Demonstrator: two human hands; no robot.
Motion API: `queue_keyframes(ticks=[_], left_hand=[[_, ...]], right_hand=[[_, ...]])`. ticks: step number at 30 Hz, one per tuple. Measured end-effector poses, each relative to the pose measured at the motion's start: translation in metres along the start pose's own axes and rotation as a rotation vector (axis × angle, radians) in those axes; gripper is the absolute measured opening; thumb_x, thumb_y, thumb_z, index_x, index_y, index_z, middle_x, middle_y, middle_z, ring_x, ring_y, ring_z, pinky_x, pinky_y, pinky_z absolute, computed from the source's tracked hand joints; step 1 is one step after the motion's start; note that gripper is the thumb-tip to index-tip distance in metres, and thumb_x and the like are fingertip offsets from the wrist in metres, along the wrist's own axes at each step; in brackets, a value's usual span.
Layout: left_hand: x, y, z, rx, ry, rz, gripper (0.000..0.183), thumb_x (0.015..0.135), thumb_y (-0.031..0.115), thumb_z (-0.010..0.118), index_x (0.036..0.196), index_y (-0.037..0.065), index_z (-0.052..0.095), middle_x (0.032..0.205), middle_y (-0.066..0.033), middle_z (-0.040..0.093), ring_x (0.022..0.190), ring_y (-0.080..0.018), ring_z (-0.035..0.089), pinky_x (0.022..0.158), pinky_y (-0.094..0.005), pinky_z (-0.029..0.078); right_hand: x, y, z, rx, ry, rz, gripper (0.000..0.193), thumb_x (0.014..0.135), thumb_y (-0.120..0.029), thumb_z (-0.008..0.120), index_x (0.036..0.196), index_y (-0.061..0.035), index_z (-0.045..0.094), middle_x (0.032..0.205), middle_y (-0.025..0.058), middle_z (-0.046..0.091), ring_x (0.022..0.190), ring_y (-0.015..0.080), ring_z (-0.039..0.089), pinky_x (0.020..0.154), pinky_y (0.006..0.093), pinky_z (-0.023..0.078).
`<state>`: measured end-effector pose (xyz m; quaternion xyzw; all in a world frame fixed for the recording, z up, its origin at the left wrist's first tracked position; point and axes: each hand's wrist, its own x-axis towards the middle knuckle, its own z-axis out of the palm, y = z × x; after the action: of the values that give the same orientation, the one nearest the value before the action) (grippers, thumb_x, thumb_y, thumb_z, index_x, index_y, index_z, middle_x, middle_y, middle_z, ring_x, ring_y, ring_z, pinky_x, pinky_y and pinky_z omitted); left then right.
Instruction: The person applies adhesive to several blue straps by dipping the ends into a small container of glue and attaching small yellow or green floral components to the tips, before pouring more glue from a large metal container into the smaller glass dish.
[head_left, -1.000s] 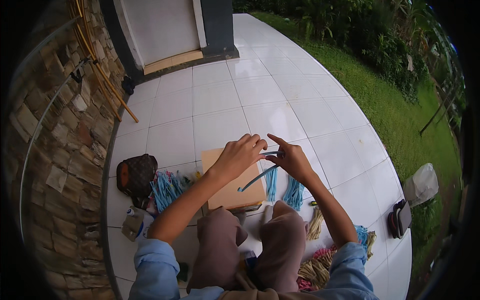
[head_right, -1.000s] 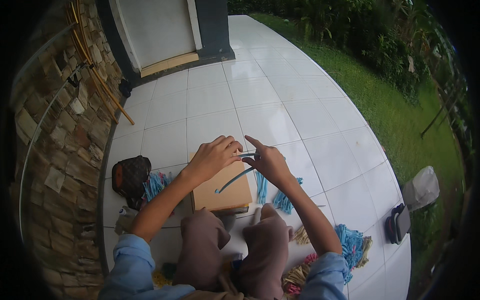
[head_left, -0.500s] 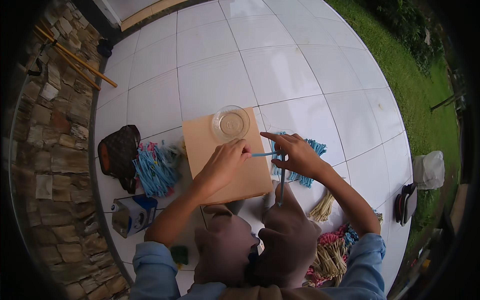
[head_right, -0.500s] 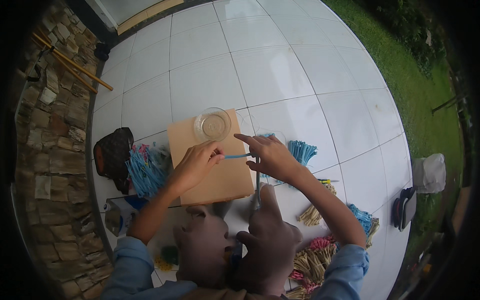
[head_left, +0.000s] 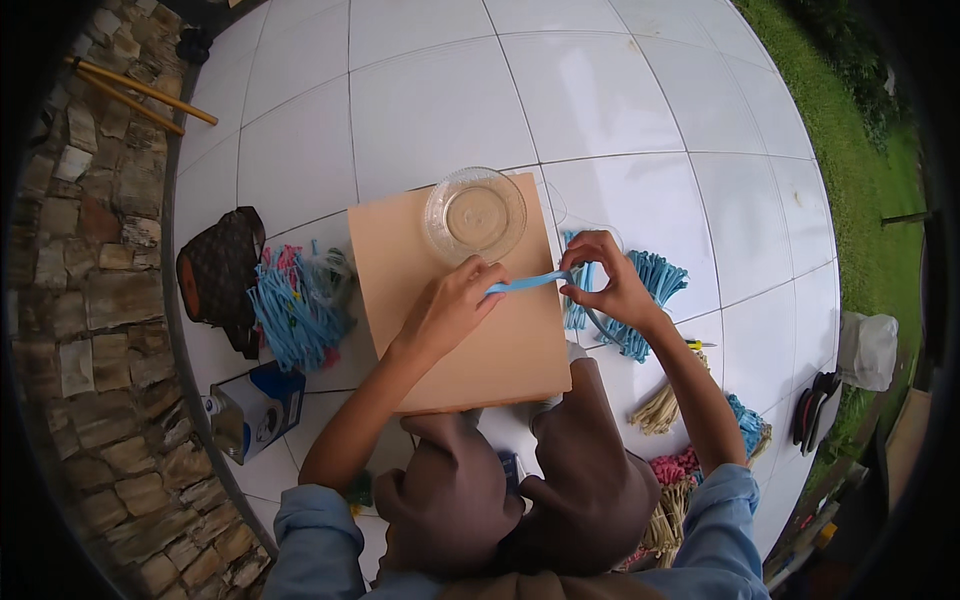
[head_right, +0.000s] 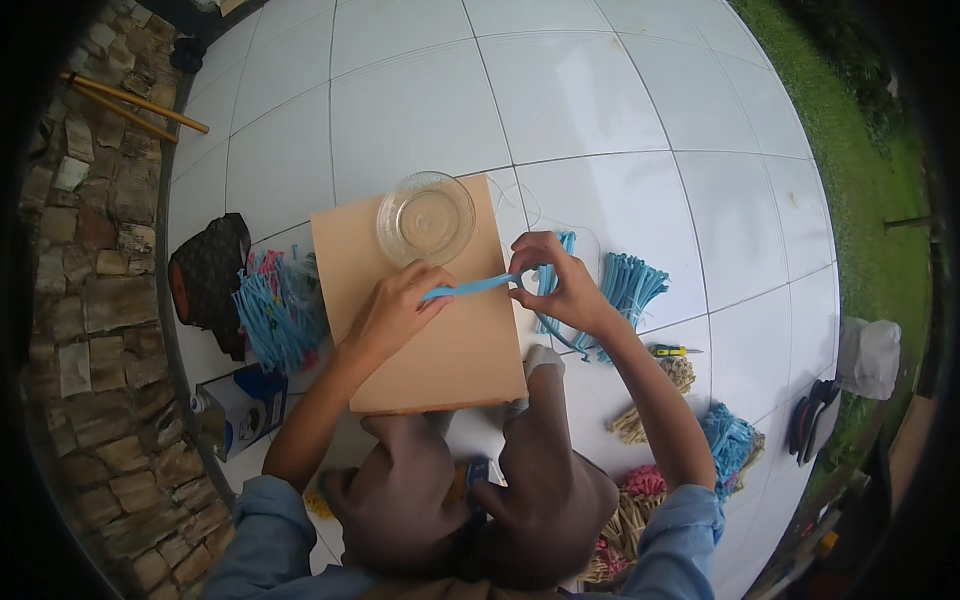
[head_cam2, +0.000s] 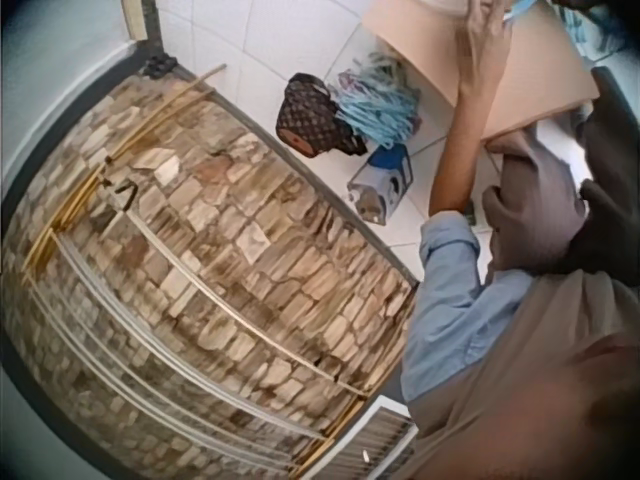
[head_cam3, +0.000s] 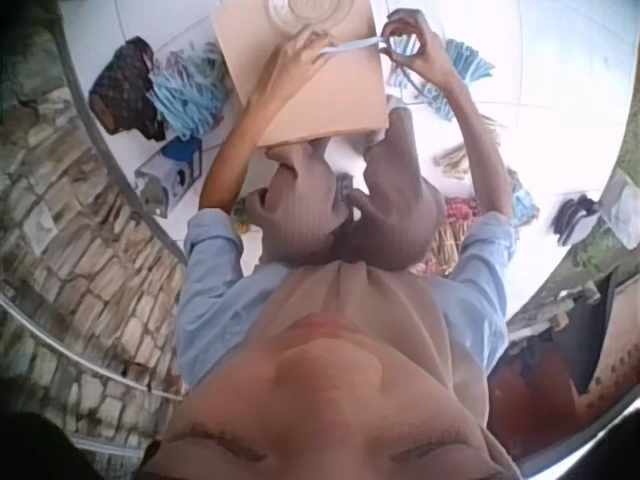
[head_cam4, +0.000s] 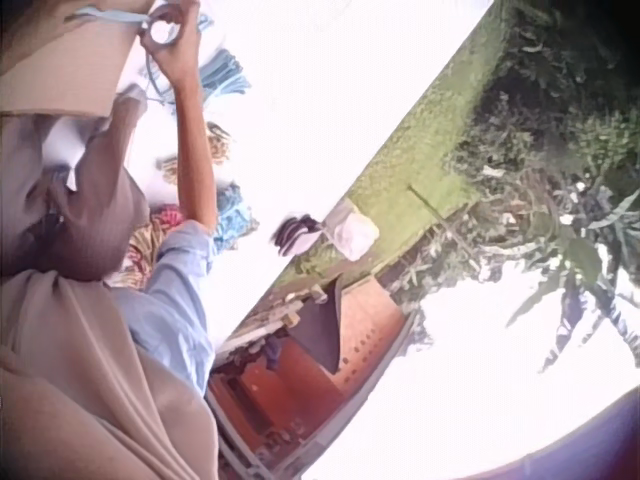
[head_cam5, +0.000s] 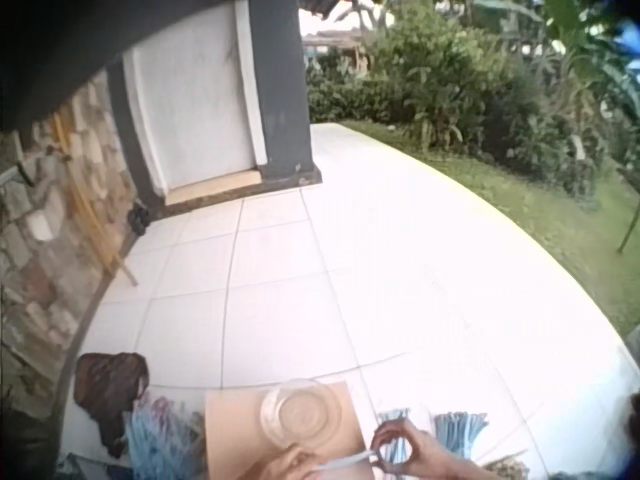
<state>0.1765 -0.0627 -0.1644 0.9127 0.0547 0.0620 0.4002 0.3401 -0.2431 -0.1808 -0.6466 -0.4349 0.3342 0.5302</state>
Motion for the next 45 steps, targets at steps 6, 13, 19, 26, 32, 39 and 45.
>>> queue_keyframes(ticks=[6, 13, 19, 26, 32, 39, 45], left_hand=[[-0.013, -0.006, 0.009, 0.255, 0.218, 0.170, 0.024, 0.071, 0.002, 0.063, 0.094, 0.006, 0.060, 0.091, -0.0044, 0.053, 0.077, -0.0205, 0.057, 0.059, -0.0287, 0.051], [-0.015, -0.012, 0.012, 0.333, 0.292, 0.231, 0.035, 0.064, -0.003, 0.060, 0.098, 0.006, 0.063, 0.092, -0.0068, 0.054, 0.083, -0.0227, 0.055, 0.067, -0.0310, 0.050], [-0.020, -0.012, 0.022, 0.411, 0.344, 0.174, 0.039, 0.061, -0.006, 0.060, 0.098, 0.008, 0.065, 0.094, -0.0055, 0.054, 0.086, -0.0247, 0.052, 0.070, -0.0325, 0.049], [-0.021, -0.013, 0.025, 0.378, 0.304, 0.129, 0.045, 0.060, -0.010, 0.059, 0.100, 0.009, 0.065, 0.096, -0.0056, 0.053, 0.087, -0.0251, 0.050, 0.070, -0.0334, 0.049], [-0.022, -0.014, 0.024, 0.351, 0.286, 0.110, 0.043, 0.064, -0.007, 0.059, 0.104, 0.010, 0.061, 0.097, -0.0062, 0.051, 0.088, -0.0258, 0.049, 0.070, -0.0337, 0.048], [-0.020, -0.012, 0.023, 0.335, 0.285, 0.119, 0.044, 0.063, -0.008, 0.058, 0.104, 0.008, 0.061, 0.097, -0.0074, 0.050, 0.088, -0.0265, 0.048, 0.071, -0.0345, 0.047], [-0.020, -0.009, 0.022, 0.337, 0.277, 0.066, 0.045, 0.061, -0.007, 0.060, 0.102, 0.010, 0.064, 0.095, -0.0062, 0.051, 0.088, -0.0254, 0.049, 0.072, -0.0330, 0.049]], right_hand=[[0.007, -0.002, 0.003, -0.151, 0.099, 0.028, 0.052, 0.065, 0.001, 0.069, 0.107, -0.0065, 0.039, 0.086, 0.0056, 0.059, 0.082, 0.0164, 0.057, 0.080, 0.0310, 0.043], [0.015, -0.007, 0.005, -0.213, 0.118, 0.037, 0.048, 0.067, -0.002, 0.069, 0.105, -0.0062, 0.040, 0.085, 0.0060, 0.060, 0.080, 0.0172, 0.058, 0.076, 0.0295, 0.045], [0.012, -0.002, 0.010, -0.246, 0.138, 0.014, 0.043, 0.068, -0.003, 0.068, 0.100, -0.0035, 0.039, 0.088, 0.0092, 0.059, 0.084, 0.0227, 0.061, 0.077, 0.0321, 0.049], [0.008, 0.004, 0.010, -0.241, 0.133, -0.004, 0.043, 0.068, -0.003, 0.070, 0.098, -0.0030, 0.039, 0.093, 0.0096, 0.058, 0.087, 0.0229, 0.060, 0.078, 0.0328, 0.048], [-0.001, 0.012, 0.014, -0.246, 0.152, -0.034, 0.043, 0.067, -0.008, 0.074, 0.099, -0.0033, 0.045, 0.095, 0.0086, 0.057, 0.094, 0.0230, 0.057, 0.084, 0.0333, 0.044], [-0.005, 0.022, 0.014, -0.319, 0.148, -0.202, 0.045, 0.065, -0.015, 0.075, 0.101, -0.0051, 0.051, 0.101, 0.0075, 0.053, 0.096, 0.0242, 0.051, 0.085, 0.0344, 0.043], [0.003, -0.002, 0.011, -0.807, -0.102, -0.347, 0.054, 0.064, -0.010, 0.070, 0.116, -0.0185, 0.053, 0.101, 0.0073, 0.050, 0.094, 0.0245, 0.050, 0.080, 0.0348, 0.047]])
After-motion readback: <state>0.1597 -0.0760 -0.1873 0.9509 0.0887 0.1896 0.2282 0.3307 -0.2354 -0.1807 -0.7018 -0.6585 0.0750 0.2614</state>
